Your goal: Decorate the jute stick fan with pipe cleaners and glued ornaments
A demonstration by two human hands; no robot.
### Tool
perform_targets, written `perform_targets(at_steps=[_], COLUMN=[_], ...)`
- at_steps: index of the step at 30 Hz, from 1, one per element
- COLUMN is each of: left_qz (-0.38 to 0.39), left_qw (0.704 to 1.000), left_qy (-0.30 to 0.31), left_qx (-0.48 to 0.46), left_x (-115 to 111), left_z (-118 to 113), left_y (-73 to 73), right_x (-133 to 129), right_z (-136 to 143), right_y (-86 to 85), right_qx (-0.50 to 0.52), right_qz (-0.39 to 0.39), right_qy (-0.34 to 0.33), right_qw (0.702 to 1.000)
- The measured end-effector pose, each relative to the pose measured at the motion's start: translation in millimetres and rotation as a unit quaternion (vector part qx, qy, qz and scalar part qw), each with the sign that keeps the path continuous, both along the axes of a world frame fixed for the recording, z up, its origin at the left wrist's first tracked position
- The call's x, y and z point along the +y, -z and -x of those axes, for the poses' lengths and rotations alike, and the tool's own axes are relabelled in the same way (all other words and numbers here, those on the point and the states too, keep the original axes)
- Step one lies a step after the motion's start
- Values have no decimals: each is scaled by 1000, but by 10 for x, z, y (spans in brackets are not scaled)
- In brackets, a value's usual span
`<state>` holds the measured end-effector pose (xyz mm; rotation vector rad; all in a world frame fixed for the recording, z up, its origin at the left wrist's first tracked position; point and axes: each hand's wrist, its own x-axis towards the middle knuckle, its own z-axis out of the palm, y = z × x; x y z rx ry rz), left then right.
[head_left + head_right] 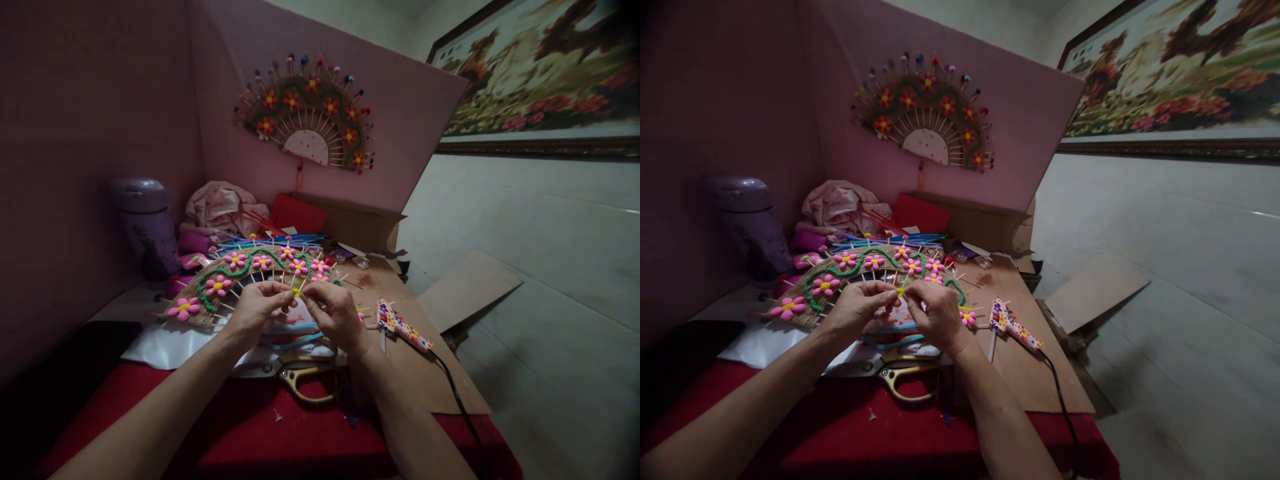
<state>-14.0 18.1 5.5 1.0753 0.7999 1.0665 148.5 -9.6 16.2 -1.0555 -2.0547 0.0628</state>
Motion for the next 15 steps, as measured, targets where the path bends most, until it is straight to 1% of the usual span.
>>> perform_targets(at_steps=[4, 9, 12, 15], left_qz=[-28, -88, -110, -123], left_qw=[999, 992, 985, 980], left_qy=[17, 29, 67, 119], left_qx=[11, 80, 112, 105], left_x=[5, -13, -15, -28], left_z=[1, -4, 15, 46], left_y=[4, -53, -66, -67], right_x=[-2, 16, 26, 31], right_z=[-21, -54, -64, -59], right_y=[-17, -27, -17, -7], right_qx=[16, -4, -6, 49], right_qz=[1, -17, -10, 31], right_qy=[-3, -10, -29, -49], right_qw=[1000, 1000, 1000, 997])
